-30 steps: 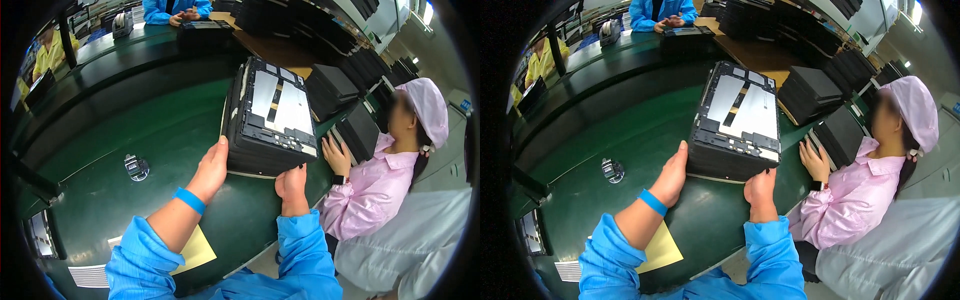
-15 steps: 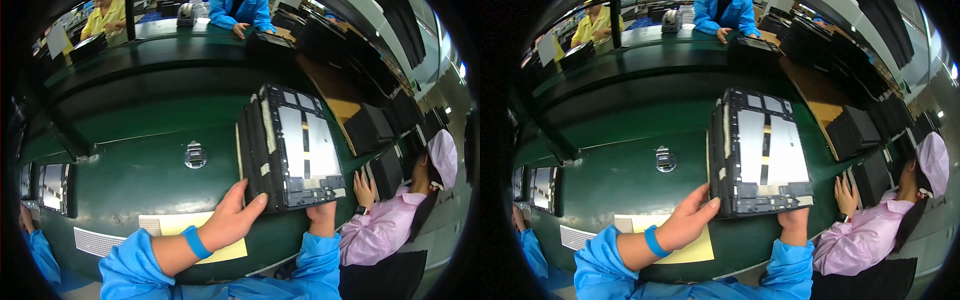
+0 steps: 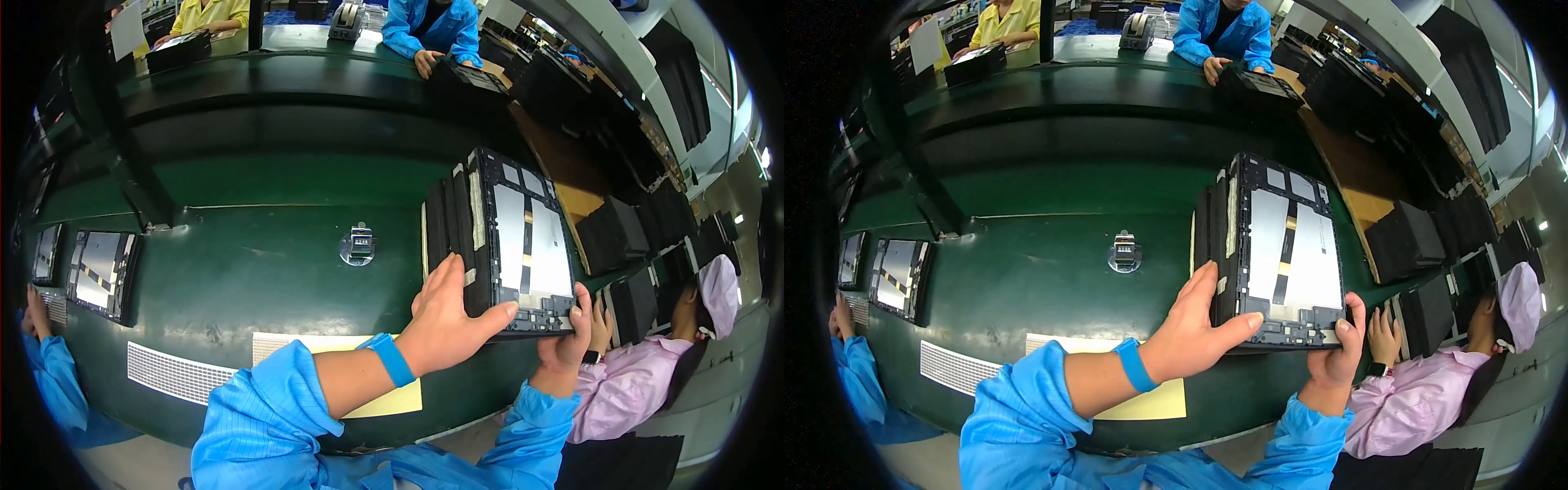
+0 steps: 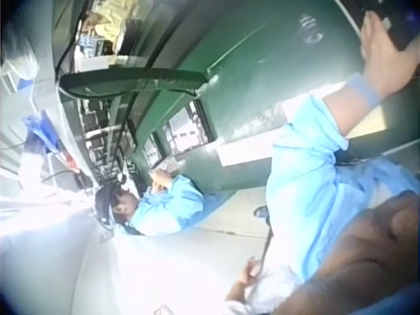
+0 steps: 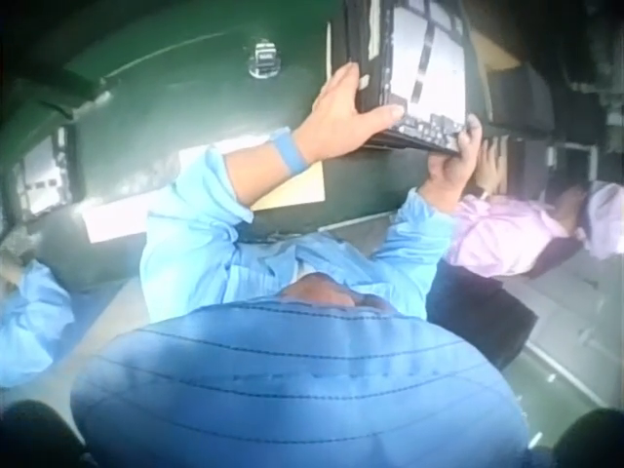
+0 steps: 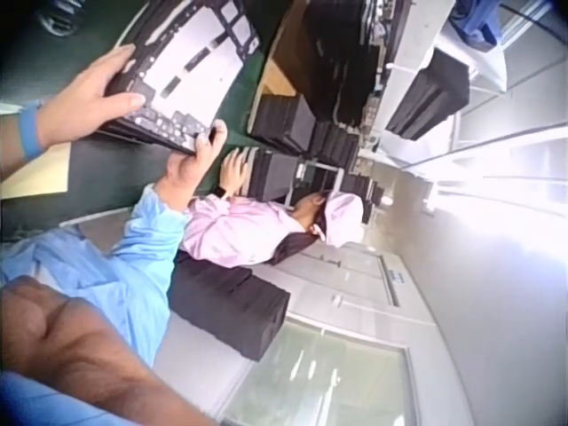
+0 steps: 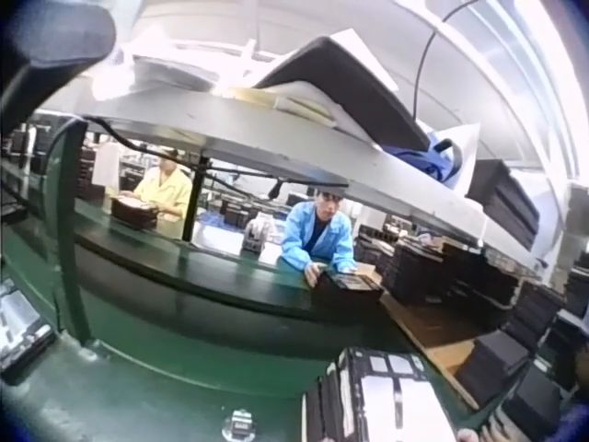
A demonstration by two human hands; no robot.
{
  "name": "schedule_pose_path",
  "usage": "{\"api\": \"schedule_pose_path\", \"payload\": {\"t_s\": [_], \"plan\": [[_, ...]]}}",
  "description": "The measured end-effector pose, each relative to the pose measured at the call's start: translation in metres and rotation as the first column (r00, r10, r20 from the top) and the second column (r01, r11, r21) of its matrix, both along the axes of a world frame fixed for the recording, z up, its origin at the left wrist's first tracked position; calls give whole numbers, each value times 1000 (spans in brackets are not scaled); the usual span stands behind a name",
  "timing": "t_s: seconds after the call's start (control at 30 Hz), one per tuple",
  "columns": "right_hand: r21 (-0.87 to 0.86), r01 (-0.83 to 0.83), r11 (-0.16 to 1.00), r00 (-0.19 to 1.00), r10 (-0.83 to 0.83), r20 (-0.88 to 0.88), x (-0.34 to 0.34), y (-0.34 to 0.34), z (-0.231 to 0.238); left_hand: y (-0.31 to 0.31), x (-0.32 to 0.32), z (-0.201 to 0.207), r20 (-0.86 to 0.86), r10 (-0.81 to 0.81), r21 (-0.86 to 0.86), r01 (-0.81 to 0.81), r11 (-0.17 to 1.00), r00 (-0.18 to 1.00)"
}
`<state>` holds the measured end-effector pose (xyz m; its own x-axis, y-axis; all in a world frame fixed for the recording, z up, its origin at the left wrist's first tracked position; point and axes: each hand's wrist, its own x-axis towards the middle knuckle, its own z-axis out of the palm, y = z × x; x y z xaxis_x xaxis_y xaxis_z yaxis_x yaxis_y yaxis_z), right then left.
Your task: The person applies small labels and stickers from a sticker sheet onto electronic screen assemblies. This is done using precision tweezers to carefully place each label.
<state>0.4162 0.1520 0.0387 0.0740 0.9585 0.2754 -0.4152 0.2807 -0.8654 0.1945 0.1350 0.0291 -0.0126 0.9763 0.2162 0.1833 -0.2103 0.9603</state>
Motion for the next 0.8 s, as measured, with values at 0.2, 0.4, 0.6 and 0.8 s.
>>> {"api": "schedule_pose_path", "payload": {"t_s": [0.2, 0.4, 0.6, 0.8], "plan": [[110, 89, 990, 996, -92, 23, -26, -25, 37, -17, -23, 32, 225, -170, 152, 138, 979, 959], [291, -30, 956, 999, 22, 33, -89, -47, 51, -66, -85, 64, 591, -169, 140, 107, 984, 789], [88, -269, 959, 957, 256, 133, -210, -57, 16, -116, -191, 31, 665, 90, 3, -124, 992, 742], [16, -408, 913, 899, 399, 183, -290, -50, -43, -125, -254, -21, 690, 256, -136, -226, 964, 677]]}}
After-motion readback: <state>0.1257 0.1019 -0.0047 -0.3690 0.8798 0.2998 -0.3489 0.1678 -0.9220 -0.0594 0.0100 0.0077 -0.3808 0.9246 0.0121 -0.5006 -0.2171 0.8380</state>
